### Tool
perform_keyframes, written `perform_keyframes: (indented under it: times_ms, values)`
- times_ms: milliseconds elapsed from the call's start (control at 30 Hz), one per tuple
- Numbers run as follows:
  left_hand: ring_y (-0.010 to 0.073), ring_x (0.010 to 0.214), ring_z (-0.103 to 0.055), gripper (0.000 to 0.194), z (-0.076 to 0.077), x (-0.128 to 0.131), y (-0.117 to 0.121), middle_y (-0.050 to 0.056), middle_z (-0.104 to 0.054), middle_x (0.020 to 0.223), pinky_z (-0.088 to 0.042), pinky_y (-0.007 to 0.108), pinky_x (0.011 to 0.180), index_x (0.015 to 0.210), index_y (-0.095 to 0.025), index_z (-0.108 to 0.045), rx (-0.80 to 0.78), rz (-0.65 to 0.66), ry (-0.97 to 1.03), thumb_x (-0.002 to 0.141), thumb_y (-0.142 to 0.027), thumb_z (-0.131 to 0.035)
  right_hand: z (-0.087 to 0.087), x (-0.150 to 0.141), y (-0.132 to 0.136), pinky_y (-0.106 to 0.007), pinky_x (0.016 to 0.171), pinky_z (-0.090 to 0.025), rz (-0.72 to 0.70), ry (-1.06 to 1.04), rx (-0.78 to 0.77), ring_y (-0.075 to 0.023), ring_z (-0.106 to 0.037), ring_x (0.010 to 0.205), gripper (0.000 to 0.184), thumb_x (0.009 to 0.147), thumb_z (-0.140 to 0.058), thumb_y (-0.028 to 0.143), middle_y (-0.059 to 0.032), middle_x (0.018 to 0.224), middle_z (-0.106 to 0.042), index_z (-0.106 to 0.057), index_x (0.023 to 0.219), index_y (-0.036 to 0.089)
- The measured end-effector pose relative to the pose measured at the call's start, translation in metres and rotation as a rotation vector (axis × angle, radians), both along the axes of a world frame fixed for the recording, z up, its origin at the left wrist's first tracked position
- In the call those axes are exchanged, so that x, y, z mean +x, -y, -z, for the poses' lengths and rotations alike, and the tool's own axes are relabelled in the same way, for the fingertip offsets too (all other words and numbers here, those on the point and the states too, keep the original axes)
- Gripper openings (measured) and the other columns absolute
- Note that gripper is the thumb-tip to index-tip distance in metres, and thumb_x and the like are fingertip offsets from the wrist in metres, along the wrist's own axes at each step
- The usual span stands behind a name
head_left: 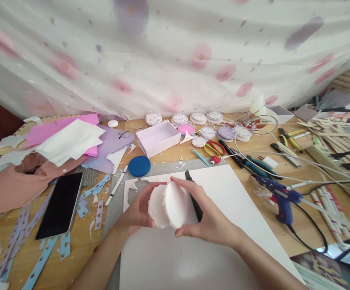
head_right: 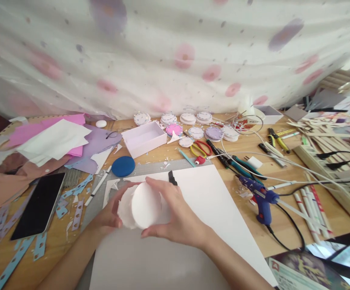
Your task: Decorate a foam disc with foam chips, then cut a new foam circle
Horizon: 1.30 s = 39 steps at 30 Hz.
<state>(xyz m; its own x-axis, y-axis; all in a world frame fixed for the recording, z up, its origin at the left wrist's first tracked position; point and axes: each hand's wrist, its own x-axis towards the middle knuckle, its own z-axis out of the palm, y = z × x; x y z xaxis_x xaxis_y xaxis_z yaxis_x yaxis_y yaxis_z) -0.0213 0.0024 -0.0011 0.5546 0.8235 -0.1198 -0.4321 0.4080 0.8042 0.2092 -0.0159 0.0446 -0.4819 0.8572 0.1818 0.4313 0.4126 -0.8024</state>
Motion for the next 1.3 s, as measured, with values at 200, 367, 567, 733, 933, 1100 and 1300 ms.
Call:
perform_keyframes:
  times_ms: [200, 367, 567, 733, 933, 1100, 1300]
  values:
    - [0.0393, 0.121, -0.052, 0.081, -0.007, 0.006, 0.0, 0.009, -0.063, 0.121, -0.046, 0.037, 0.087, 0.12, -0.028, -0.063, 0.034, 0.0, -0.007, 0.045, -0.033, -0.093, 0.006, -0.011, 0.004, -0.047, 0.109, -0.035, -0.056, 0.038, 0.05, -0.0309, -0.038, 0.136, 0.104, 0.068, -0.083, 0.039, -0.0104, 0.149, -0.039, -0.017, 0.147, 0.034]
    - [0.0389, 0.124, -0.05, 0.076, -0.009, 0.008, 0.0, 0.009, -0.062, 0.123, -0.044, 0.037, 0.089, 0.117, -0.029, -0.064, 0.057, 0.014, 0.004, 0.047, -0.032, -0.092, 0.006, -0.011, 0.003, -0.047, 0.109, -0.034, -0.045, 0.062, 0.06, -0.0307, -0.039, 0.135, 0.104, 0.068, -0.083, 0.037, -0.0098, 0.148, -0.041, -0.017, 0.147, 0.035]
    - [0.0367, 0.122, -0.052, 0.076, -0.005, 0.008, -0.001, 0.008, -0.061, 0.123, -0.044, 0.035, 0.089, 0.119, -0.03, -0.063, 0.069, 0.034, 0.027, 0.049, -0.033, -0.092, 0.007, -0.014, 0.002, -0.046, 0.108, -0.033, -0.05, 0.068, 0.066, -0.0303, -0.039, 0.135, 0.106, 0.065, -0.085, 0.036, -0.0096, 0.147, -0.042, -0.017, 0.147, 0.035]
    - [0.035, 0.12, -0.053, 0.079, -0.003, 0.006, -0.001, 0.007, -0.062, 0.121, -0.044, 0.033, 0.086, 0.12, -0.031, -0.062, 0.059, 0.03, 0.021, 0.047, -0.031, -0.093, 0.011, -0.016, 0.002, -0.046, 0.107, -0.032, -0.059, 0.076, 0.079, -0.0308, -0.038, 0.136, 0.109, 0.063, -0.087, 0.034, -0.0107, 0.148, -0.042, -0.016, 0.146, 0.034]
    - [0.033, 0.118, -0.054, 0.078, -0.004, 0.007, -0.001, 0.006, -0.062, 0.12, -0.044, 0.032, 0.085, 0.118, -0.031, -0.064, 0.053, 0.027, 0.008, 0.046, -0.032, -0.093, 0.014, -0.015, 0.002, -0.044, 0.108, -0.031, -0.05, 0.096, 0.094, -0.0293, -0.036, 0.137, 0.113, 0.061, -0.088, 0.035, -0.0095, 0.148, -0.042, -0.015, 0.147, 0.034]
    - [0.0316, 0.115, -0.055, 0.077, -0.003, 0.006, -0.001, 0.006, -0.063, 0.119, -0.044, 0.032, 0.085, 0.118, -0.031, -0.064, 0.067, 0.036, -0.001, 0.046, -0.034, -0.093, 0.015, -0.015, 0.0, -0.043, 0.107, -0.032, -0.053, 0.12, 0.116, -0.0284, -0.036, 0.138, 0.112, 0.062, -0.088, 0.036, -0.0101, 0.148, -0.043, -0.016, 0.148, 0.032]
    - [0.0305, 0.117, -0.055, 0.078, -0.004, 0.006, -0.001, 0.007, -0.063, 0.122, -0.045, 0.03, 0.086, 0.121, -0.032, -0.063, 0.082, 0.058, 0.011, 0.049, -0.033, -0.092, 0.013, -0.016, 0.002, -0.046, 0.107, -0.034, -0.077, 0.154, 0.139, -0.029, -0.033, 0.14, 0.11, 0.065, -0.086, 0.034, -0.0121, 0.15, -0.04, -0.014, 0.148, 0.03]
